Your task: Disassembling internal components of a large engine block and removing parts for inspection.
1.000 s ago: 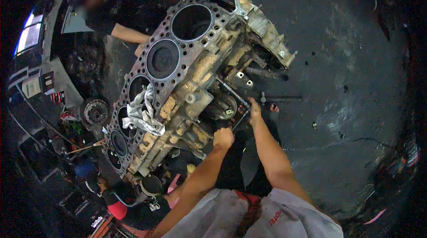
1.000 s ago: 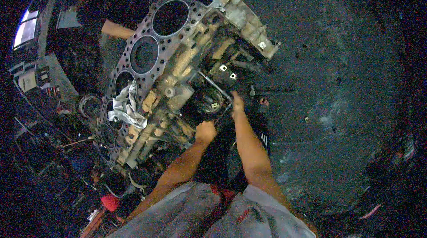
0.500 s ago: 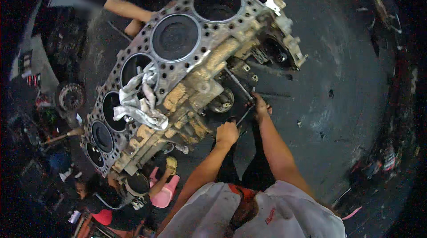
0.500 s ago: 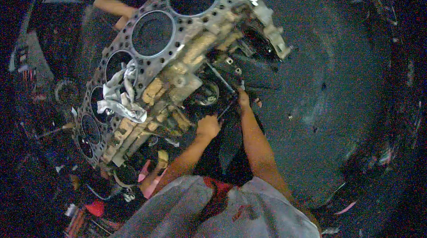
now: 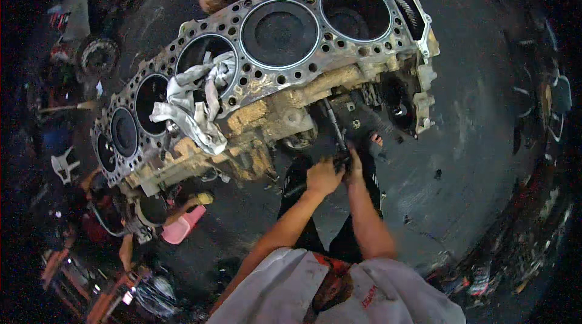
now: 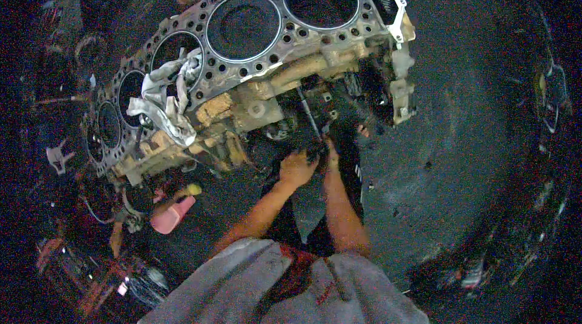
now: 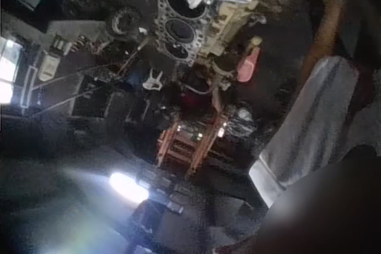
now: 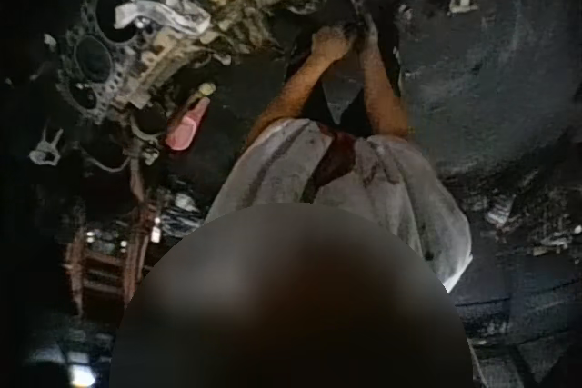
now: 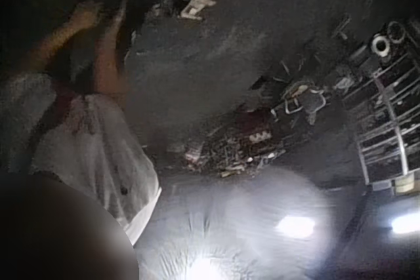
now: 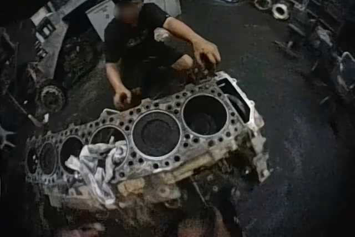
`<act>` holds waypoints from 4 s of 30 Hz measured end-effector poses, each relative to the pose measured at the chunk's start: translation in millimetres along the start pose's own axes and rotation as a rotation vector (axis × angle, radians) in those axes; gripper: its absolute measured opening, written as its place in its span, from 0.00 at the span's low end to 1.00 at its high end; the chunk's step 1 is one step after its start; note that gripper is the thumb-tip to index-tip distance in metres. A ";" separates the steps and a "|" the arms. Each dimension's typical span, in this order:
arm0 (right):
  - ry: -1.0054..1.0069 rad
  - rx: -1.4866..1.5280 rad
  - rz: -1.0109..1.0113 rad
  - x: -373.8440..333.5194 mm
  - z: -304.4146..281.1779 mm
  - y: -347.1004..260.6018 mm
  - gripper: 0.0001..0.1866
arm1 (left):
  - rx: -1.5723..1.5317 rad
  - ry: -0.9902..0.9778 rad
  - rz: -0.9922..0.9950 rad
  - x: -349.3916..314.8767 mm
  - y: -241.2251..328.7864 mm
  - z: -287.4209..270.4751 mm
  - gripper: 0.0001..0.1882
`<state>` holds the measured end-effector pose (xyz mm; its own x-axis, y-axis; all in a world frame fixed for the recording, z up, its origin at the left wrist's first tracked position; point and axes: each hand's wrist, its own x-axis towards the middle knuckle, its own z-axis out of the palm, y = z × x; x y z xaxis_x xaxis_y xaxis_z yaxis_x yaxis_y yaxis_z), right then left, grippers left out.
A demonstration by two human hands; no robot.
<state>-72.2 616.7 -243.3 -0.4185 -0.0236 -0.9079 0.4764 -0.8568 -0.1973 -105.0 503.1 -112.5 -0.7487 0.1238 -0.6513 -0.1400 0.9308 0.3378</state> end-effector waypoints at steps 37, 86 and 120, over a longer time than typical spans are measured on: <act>-0.889 -1.877 -0.439 -85.0 -27.4 -113.9 0.19 | -1.588 -0.227 -0.229 -15.5 16.3 60.3 0.14; -0.790 -2.881 0.472 -88.6 144.6 -217.1 0.41 | -0.944 0.334 -0.768 63.5 58.1 15.1 0.33; -0.629 -3.149 0.122 -111.0 129.0 -160.3 0.21 | -1.089 0.505 -0.787 78.6 51.2 78.0 0.17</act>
<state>-201.8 690.2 -63.2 -0.1355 -0.3021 -0.9436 -0.6434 0.7511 -0.1481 -120.4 587.2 -199.4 -0.3579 -0.6384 -0.6814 -0.8632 -0.0521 0.5022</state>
